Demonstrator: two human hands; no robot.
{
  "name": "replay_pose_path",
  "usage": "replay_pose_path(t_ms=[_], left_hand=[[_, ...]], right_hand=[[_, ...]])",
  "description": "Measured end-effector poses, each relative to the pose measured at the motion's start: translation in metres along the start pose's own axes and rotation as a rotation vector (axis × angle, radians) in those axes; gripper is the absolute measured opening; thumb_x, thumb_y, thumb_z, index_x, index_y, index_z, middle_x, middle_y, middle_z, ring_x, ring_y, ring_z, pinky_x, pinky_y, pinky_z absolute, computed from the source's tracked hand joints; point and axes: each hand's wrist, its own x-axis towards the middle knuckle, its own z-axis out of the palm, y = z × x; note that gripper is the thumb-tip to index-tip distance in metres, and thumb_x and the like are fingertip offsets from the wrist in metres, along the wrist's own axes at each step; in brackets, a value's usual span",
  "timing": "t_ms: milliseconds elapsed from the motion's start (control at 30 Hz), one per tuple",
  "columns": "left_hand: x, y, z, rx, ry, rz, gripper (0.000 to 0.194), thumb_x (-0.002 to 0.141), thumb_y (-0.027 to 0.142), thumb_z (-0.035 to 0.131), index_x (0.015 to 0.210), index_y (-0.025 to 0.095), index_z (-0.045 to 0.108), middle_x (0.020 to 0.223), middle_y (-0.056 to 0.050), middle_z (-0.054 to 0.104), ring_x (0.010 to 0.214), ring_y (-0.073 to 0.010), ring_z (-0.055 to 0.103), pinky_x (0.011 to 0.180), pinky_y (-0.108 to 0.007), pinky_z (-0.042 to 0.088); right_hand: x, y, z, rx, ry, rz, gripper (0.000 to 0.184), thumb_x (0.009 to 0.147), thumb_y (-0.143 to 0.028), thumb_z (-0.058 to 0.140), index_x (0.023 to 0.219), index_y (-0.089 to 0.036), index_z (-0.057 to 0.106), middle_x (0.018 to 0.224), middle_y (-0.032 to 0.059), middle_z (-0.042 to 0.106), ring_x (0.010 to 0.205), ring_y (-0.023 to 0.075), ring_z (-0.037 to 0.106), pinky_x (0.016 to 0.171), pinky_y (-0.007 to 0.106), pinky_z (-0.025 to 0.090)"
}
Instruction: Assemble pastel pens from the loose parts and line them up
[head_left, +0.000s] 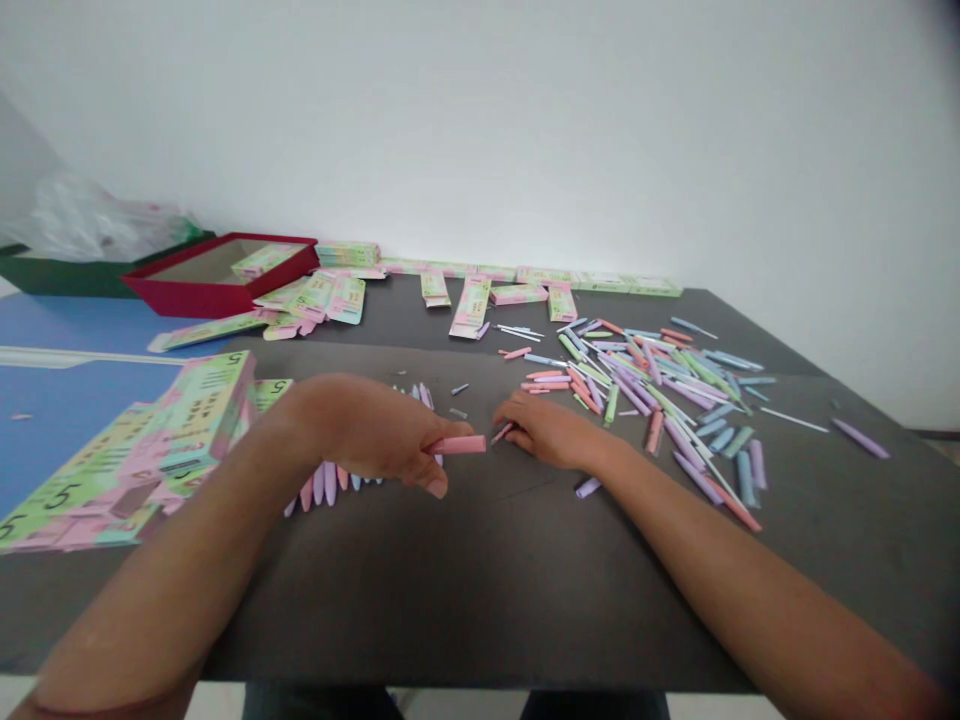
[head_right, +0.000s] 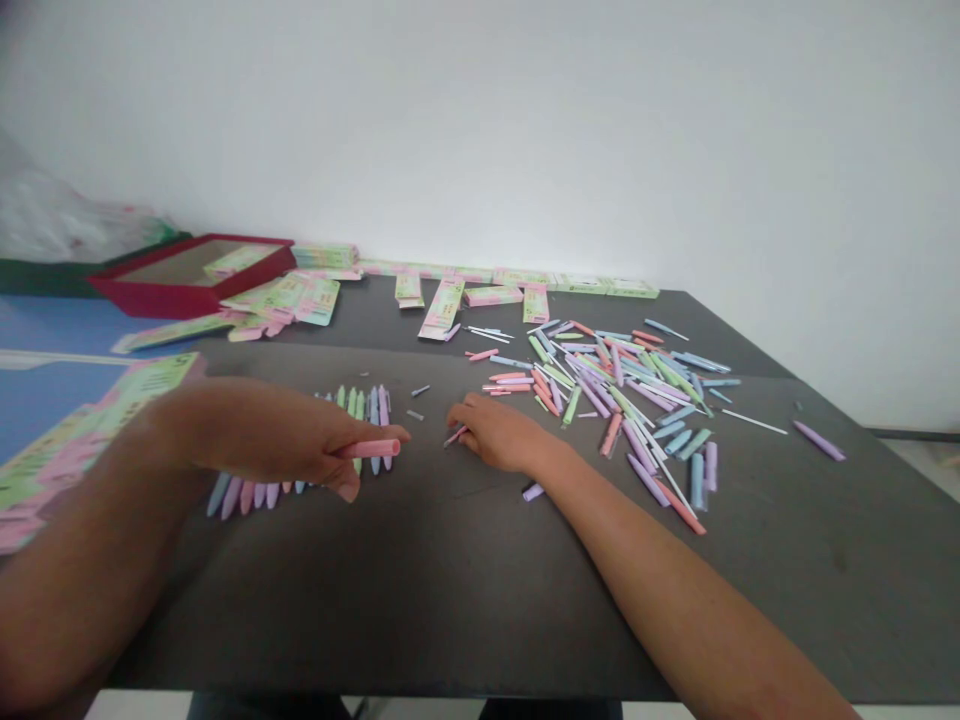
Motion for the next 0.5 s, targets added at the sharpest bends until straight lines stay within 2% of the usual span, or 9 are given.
replay_pose_path(t_ms=[100,300,500], left_hand=[[0.001,0.001,0.000,0.001,-0.055,0.002,0.060,0.079,0.047,0.051,0.135,0.027,0.042,0.113,-0.010,0.066,0.083,-0.0250,0.063,0.067,-0.029,0.042],[0.001,0.001,-0.001,-0.008,-0.054,0.004,0.062,0.079,0.047,0.051,0.137,0.025,0.040,0.105,-0.009,0.069,0.078,-0.0237,0.063,0.064,-0.028,0.041],[0.000,0.004,-0.001,0.010,-0.038,-0.002,0.062,0.078,0.045,0.052,0.136,0.025,0.042,0.097,-0.009,0.070,0.071,-0.0229,0.062,0.057,-0.027,0.039]], right_hand=[[0.000,-0.004,0.001,0.027,-0.010,-0.010,0.021,0.084,-0.016,0.051,0.104,-0.019,0.055,0.097,0.0059,0.051,0.090,0.0160,0.049,0.075,0.026,0.035],[0.005,-0.012,0.005,0.038,0.001,-0.016,0.011,0.085,-0.013,0.047,0.089,-0.016,0.057,0.091,0.0054,0.052,0.085,0.0150,0.049,0.073,0.025,0.035],[0.002,-0.009,0.007,0.090,0.061,0.024,0.008,0.085,-0.014,0.047,0.088,-0.016,0.054,0.089,0.0049,0.054,0.081,0.0145,0.049,0.071,0.025,0.035]])
